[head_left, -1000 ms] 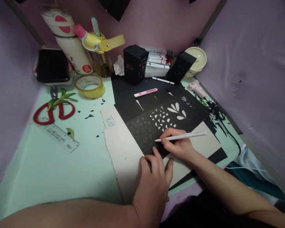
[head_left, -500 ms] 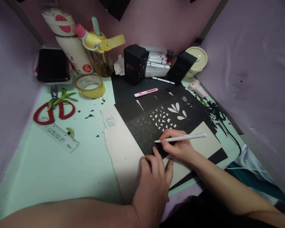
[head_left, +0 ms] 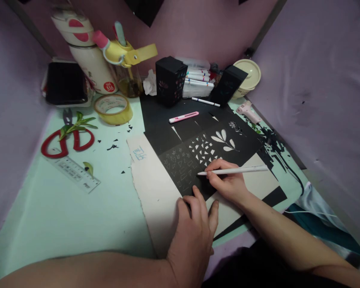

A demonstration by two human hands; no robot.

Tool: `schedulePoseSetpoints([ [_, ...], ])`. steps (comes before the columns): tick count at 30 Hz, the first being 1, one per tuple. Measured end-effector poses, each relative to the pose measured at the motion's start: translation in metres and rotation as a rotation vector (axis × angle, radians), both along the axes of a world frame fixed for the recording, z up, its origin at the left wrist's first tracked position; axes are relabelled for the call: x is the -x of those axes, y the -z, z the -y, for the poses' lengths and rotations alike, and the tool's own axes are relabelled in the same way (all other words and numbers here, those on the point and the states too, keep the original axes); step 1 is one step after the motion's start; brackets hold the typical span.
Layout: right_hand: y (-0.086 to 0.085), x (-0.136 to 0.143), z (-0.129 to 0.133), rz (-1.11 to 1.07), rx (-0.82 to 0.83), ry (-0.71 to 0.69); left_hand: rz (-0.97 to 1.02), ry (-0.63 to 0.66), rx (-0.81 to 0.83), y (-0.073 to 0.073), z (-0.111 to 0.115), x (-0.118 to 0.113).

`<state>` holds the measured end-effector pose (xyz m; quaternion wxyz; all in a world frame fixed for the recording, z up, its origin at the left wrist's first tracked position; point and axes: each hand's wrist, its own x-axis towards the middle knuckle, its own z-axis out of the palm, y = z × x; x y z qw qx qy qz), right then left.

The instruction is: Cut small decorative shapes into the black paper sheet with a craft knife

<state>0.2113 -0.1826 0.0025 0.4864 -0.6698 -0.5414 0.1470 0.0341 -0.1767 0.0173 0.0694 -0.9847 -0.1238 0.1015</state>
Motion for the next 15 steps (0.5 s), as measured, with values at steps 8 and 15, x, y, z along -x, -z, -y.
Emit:
schedulePoseSetpoints([
  [8, 0.0, 0.0001, -0.0012, 0.021, -0.001, 0.066, 0.02, -0.002, -0.016, 0.0006, 0.0, -0.0001],
  [15, 0.0033, -0.0009, -0.0021, 0.022, 0.043, 0.047, -0.02, 0.002, -0.012, -0.003, -0.0022, -0.0019],
])
